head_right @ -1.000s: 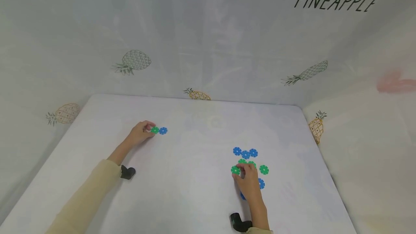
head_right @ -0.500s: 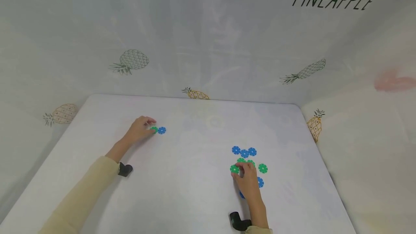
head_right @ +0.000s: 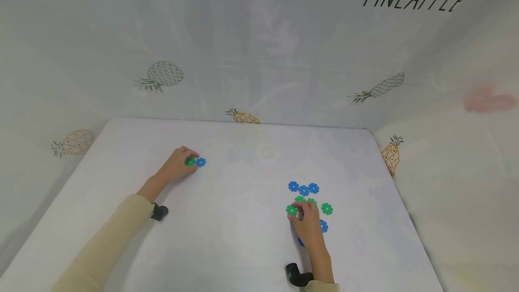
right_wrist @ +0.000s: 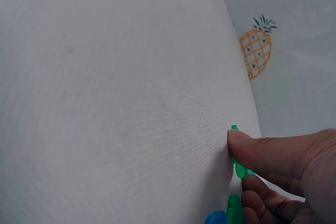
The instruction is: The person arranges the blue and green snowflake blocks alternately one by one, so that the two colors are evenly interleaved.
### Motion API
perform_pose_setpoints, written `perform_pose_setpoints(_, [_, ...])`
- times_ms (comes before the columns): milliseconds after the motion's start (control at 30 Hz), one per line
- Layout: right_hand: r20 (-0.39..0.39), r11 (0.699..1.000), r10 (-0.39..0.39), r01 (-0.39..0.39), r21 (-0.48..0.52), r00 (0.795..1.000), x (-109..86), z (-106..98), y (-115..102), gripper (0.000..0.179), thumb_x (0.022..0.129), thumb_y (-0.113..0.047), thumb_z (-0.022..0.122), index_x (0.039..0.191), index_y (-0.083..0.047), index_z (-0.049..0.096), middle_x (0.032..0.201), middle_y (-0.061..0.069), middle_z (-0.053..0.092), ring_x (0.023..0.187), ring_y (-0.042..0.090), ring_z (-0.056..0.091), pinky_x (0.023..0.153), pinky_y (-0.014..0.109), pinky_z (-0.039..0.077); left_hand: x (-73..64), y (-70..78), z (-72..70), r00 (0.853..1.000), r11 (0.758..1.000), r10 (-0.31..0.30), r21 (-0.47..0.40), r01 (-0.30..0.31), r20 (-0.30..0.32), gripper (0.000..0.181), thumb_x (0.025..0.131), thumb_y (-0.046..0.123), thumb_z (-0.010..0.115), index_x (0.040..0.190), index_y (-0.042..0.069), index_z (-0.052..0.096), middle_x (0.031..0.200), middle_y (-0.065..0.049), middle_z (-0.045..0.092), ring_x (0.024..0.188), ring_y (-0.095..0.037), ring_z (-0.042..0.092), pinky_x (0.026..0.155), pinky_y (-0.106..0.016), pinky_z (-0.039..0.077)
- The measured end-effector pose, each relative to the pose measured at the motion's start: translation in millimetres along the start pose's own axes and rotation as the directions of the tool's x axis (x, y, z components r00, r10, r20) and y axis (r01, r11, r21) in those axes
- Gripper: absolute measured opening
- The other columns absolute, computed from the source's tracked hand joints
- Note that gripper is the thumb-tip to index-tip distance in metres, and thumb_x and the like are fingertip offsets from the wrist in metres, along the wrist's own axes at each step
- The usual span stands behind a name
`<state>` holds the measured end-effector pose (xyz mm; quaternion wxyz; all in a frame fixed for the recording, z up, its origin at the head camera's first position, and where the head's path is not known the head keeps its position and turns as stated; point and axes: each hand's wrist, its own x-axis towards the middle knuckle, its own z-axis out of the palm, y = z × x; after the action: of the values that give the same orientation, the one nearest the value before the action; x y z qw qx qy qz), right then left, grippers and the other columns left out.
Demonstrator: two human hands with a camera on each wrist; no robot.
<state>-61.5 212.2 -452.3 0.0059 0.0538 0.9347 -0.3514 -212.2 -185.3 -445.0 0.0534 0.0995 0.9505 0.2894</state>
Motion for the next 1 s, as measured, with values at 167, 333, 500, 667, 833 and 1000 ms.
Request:
perform_pose_setpoints(167, [0.001,1.000,-0.002,0.002,0.002,1.000,-0.1,-0.1,0.5,0.032,0.081,-0.009,0.070,0.111,-0.002,0.061,0.100,0.012,0.053,0.092,0.022,0.051,0.078,0.035,0.046,-0.3,-1.0,3.2,1.000,1.000,0.013,0.019,-0.012,-0.013,0.035,0.084,0.021,0.067,0.116,0.007,0.060,0.119,-0.015,0.051,0.112,-0.032,0.045,0.097,-0.048,0.039])
perform_pose_setpoints(333, [0.015,1.000,0.014,-0.014,0.009,1.000,0.8,0.2,0.4,0.033,0.082,-0.011,0.069,0.112,-0.003,0.061,0.102,0.012,0.052,0.094,0.023,0.051,0.080,0.035,0.046,-1.2,0.0,4.1,1.000,0.999,0.017,0.040,-0.016,-0.019,0.034,0.085,0.021,0.066,0.116,0.007,0.061,0.119,-0.015,0.051,0.111,-0.033,0.045,0.096,-0.049,0.039])
perform_pose_setpoints(500, [0.010,1.000,0.009,-0.009,0.010,1.000,1.1,0.8,0.8,0.032,0.082,-0.010,0.069,0.111,-0.002,0.061,0.101,0.012,0.053,0.093,0.023,0.051,0.079,0.036,0.046,-3.1,2.2,3.6,0.999,0.999,0.022,0.035,-0.021,-0.033,0.033,0.085,0.022,0.066,0.115,0.008,0.061,0.117,-0.014,0.051,0.109,-0.032,0.046,0.094,-0.048,0.040])
perform_pose_setpoints(667, [0.020,1.000,0.012,-0.012,0.008,1.000,1.1,0.0,0.2,0.032,0.082,-0.011,0.068,0.112,-0.003,0.060,0.102,0.012,0.052,0.094,0.022,0.051,0.079,0.034,0.046,-4.4,3.6,4.0,0.999,0.998,0.031,0.052,-0.029,-0.043,0.033,0.086,0.022,0.065,0.115,0.009,0.061,0.116,-0.014,0.051,0.107,-0.032,0.046,0.091,-0.048,0.041])
perform_pose_setpoints(833, [0.027,1.000,0.016,-0.016,0.007,1.000,1.8,-0.2,0.1,0.033,0.082,-0.011,0.068,0.113,-0.002,0.060,0.102,0.012,0.052,0.094,0.022,0.050,0.078,0.033,0.046,-4.8,5.2,4.5,0.998,0.998,0.028,0.063,-0.025,-0.047,0.033,0.086,0.023,0.065,0.115,0.008,0.061,0.116,-0.014,0.051,0.107,-0.032,0.047,0.091,-0.048,0.041])
perform_pose_setpoints(1000, [0.025,1.000,0.008,-0.008,0.008,1.000,1.5,-0.6,-0.3,0.032,0.082,-0.010,0.069,0.112,-0.002,0.060,0.101,0.012,0.052,0.093,0.022,0.050,0.078,0.034,0.046,-4.6,5.5,5.6,0.998,0.998,0.031,0.058,-0.028,-0.053,0.032,0.086,0.021,0.065,0.115,0.007,0.061,0.116,-0.014,0.051,0.107,-0.031,0.047,0.092,-0.048,0.041])
